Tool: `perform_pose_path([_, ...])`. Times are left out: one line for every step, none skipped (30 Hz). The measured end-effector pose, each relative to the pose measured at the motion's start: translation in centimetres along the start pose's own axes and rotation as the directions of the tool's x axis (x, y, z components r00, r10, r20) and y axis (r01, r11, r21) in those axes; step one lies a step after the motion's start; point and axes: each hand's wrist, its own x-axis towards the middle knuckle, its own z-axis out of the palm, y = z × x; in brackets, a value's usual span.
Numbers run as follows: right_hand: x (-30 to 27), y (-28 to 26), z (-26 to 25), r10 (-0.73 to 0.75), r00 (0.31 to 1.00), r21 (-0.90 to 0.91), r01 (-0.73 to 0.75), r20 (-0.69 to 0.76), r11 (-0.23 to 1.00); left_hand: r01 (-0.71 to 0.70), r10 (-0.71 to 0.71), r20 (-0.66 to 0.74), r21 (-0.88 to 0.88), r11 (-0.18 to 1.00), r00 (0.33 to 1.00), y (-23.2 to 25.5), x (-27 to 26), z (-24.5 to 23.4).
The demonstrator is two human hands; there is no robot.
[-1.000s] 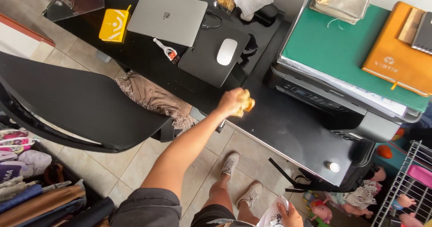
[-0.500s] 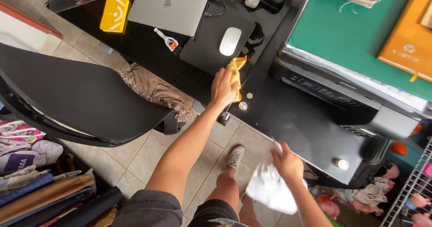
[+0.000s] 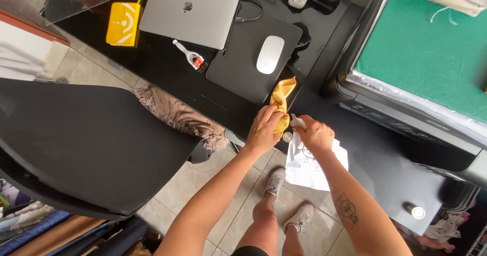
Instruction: The recorder tidies a desk area, organizes papers and notebooks, and wipes down a printer.
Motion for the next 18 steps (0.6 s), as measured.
perform_pose_path([0.4,-0.3,0.0,0.001,1.000,-0.003,-0.001,-0.005,1.000,-0.004,0.004,-0.003,-0.003,1.000,1.000,0.1,0.3,0.0])
perform_pose_path([0.8,-0.6,0.0,0.037,0.999,-0.027,-0.036,0.033,0.999,-0.003,0.003,-0.012,0.009,1.000,1.000,0.4,0.5,-0.1])
perform_pose_path([1.1,-1.0,0.0,0.076,0.995,-0.051,-0.072,0.069,0.996,-0.002,0.002,-0.018,0.021,1.000,1.000,0.6,0.7,-0.2])
perform_pose_path([1.1,-1.3,-0.4,0.078,0.995,-0.052,-0.075,0.065,0.996,-0.006,0.007,-0.019,0.018,1.000,1.000,1.0,1.0,-0.2])
perform_pose_path([1.1,-1.7,-0.7,0.079,0.993,-0.052,-0.075,0.083,0.996,0.002,-0.002,0.004,0.038,0.999,1.000,1.3,1.3,-0.1])
perform_pose_path([1.2,-2.0,-0.9,0.080,0.992,-0.052,-0.075,0.100,0.996,0.010,-0.012,0.027,0.059,0.998,1.000,1.5,1.6,0.0])
perform_pose_path([1.4,-1.9,-0.8,0.082,0.991,-0.052,-0.077,0.103,0.996,0.013,-0.014,0.030,0.058,0.998,0.999,1.3,1.8,0.0])
perform_pose_path([1.7,-1.9,-0.7,0.075,0.991,-0.074,-0.067,0.112,0.995,0.008,-0.010,0.042,0.043,0.999,0.999,1.1,1.9,0.0])
perform_pose_path([1.9,-1.9,-0.4,0.065,0.990,-0.096,-0.054,0.122,0.994,0.006,-0.008,0.053,0.029,1.000,0.999,0.9,1.9,0.0])
perform_pose_path([2.1,-2.0,-0.3,0.065,0.990,-0.096,-0.053,0.127,0.994,0.011,-0.012,0.054,0.029,1.000,0.998,0.7,1.8,0.0])
perform_pose_path([2.5,-2.1,-0.2,0.074,0.984,-0.120,-0.055,0.162,0.991,0.001,-0.001,0.035,-0.009,1.000,0.999,0.5,1.9,-0.1])
perform_pose_path([2.9,-2.2,-0.2,0.084,0.977,-0.143,-0.057,0.196,0.988,-0.009,0.010,0.015,-0.047,0.999,1.000,0.3,2.0,-0.1])
perform_pose_path([3.5,-2.0,0.1,0.084,0.977,-0.143,-0.056,0.195,0.988,-0.010,0.011,0.014,-0.046,0.999,1.000,0.3,2.1,-0.1])
perform_pose_path([3.9,-1.8,0.4,0.069,0.971,-0.163,-0.031,0.229,0.986,-0.012,0.012,-0.006,-0.060,0.998,1.000,0.3,2.2,0.0])
perform_pose_path([4.2,-1.5,0.8,0.058,0.963,-0.183,-0.009,0.264,0.983,-0.014,0.012,-0.023,-0.075,0.997,1.000,0.3,2.1,0.1])
perform_pose_path([4.1,-1.6,1.1,0.061,0.962,-0.183,-0.012,0.265,0.983,-0.015,0.013,-0.020,-0.077,0.997,1.000,0.2,2.1,0.1])
perform_pose_path([4.1,-1.6,1.2,0.057,0.961,-0.212,0.002,0.270,0.977,-0.017,0.014,-0.041,-0.079,0.997,0.999,0.1,2.1,0.3])
perform_pose_path([4.0,-1.5,1.4,0.052,0.960,-0.242,0.017,0.276,0.970,-0.020,0.015,-0.061,-0.082,0.996,0.998,0.0,2.0,0.4])
